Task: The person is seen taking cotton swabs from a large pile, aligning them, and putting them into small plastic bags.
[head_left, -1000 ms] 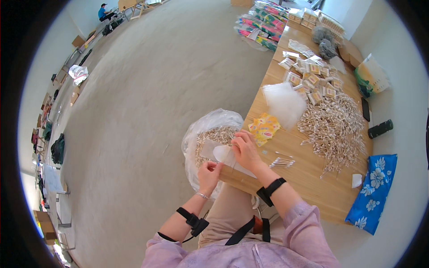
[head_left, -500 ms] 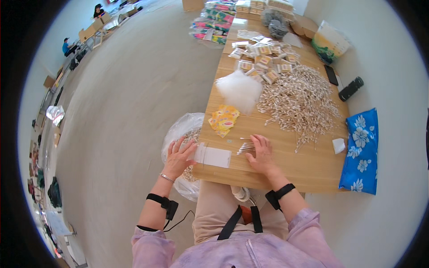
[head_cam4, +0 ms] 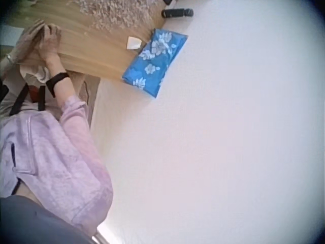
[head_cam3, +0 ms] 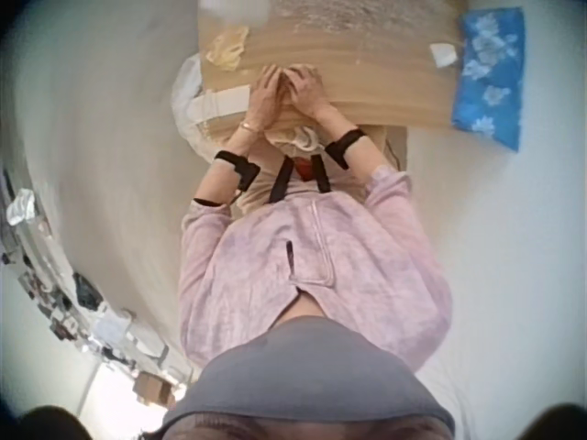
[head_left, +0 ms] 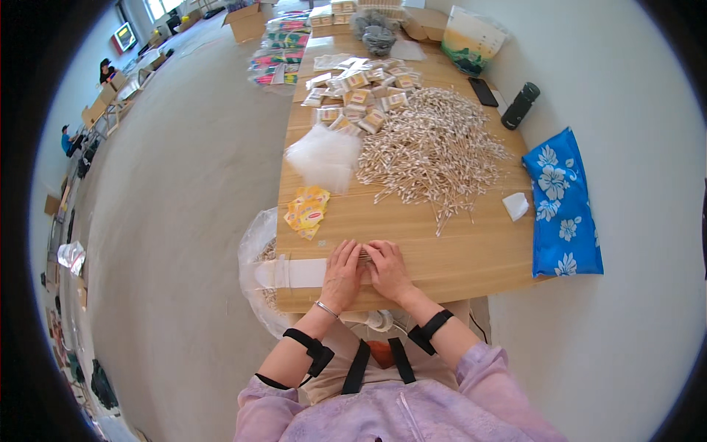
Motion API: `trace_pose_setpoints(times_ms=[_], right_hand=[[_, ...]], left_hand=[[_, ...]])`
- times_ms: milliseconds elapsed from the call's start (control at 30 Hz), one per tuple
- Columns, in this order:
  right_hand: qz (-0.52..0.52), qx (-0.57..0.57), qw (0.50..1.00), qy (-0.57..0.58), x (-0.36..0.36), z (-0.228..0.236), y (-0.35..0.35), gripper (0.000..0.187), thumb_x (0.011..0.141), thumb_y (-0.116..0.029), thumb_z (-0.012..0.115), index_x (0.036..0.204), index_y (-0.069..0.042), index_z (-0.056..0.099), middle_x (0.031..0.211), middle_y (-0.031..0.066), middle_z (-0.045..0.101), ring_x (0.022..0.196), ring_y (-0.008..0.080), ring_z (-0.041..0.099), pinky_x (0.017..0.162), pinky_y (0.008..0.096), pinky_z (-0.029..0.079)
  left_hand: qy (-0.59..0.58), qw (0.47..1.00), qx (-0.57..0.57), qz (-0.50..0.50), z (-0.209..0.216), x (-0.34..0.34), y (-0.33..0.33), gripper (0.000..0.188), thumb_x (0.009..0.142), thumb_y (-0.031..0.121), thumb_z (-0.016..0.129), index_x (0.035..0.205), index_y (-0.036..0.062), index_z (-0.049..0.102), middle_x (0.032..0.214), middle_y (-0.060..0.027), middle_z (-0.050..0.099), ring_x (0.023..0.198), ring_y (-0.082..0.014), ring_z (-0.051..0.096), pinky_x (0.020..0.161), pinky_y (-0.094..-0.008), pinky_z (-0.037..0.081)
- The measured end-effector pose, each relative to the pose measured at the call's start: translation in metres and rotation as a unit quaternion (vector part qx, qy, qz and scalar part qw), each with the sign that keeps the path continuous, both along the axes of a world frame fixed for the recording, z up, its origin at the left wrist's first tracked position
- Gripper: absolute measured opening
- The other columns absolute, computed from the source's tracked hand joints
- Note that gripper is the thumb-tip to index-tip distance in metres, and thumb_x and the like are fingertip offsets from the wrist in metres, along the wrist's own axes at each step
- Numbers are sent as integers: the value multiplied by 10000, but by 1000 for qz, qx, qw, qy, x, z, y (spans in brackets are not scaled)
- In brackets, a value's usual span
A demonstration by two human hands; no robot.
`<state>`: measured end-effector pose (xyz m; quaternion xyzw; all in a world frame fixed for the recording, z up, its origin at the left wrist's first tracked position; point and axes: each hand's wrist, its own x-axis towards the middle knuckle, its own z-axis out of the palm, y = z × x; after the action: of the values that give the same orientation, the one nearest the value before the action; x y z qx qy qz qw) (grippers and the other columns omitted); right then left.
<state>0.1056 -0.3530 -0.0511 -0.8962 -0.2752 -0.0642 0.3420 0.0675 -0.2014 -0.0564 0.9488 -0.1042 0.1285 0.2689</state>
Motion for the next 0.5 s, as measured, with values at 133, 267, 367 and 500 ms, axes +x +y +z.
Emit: trace_pose_setpoints(times_ms=[133,267,367,500], right_hand=[[-170,18,984,-53,11,6,-36,355,778,-132,626,1111,-34,553,1120,143,532,1108,330,472,956,455,369],[-424,-54,901,67,44,11,-76,364,781,-205,662,1090,-48,550,1114,148,533,1092,341,473,904,470,382],[-430,-78,897,62,56,13,-81,369,776,-211,665,1087,-49,551,1107,150,528,1080,346,472,894,471,385],[-295,-68,951,-58,36,-3,-46,429,784,-220,649,1147,-29,523,1192,152,503,1140,347,448,953,478,355]], left_hand=[[28,997,-65,5,9,3,-10,512,768,56,653,1251,-4,492,1261,-168,494,1224,-346,423,1042,-430,348],[13,998,-56,13,20,6,-7,461,768,78,666,1199,-3,523,1187,-147,518,1154,-338,461,1002,-426,377],[7,998,-61,-6,13,6,-8,447,766,82,672,1181,-1,530,1180,-148,518,1151,-341,461,996,-422,384],[-9,989,-146,25,12,-2,-12,435,811,65,638,1221,-3,509,1218,-165,515,1164,-351,465,993,-412,388]])
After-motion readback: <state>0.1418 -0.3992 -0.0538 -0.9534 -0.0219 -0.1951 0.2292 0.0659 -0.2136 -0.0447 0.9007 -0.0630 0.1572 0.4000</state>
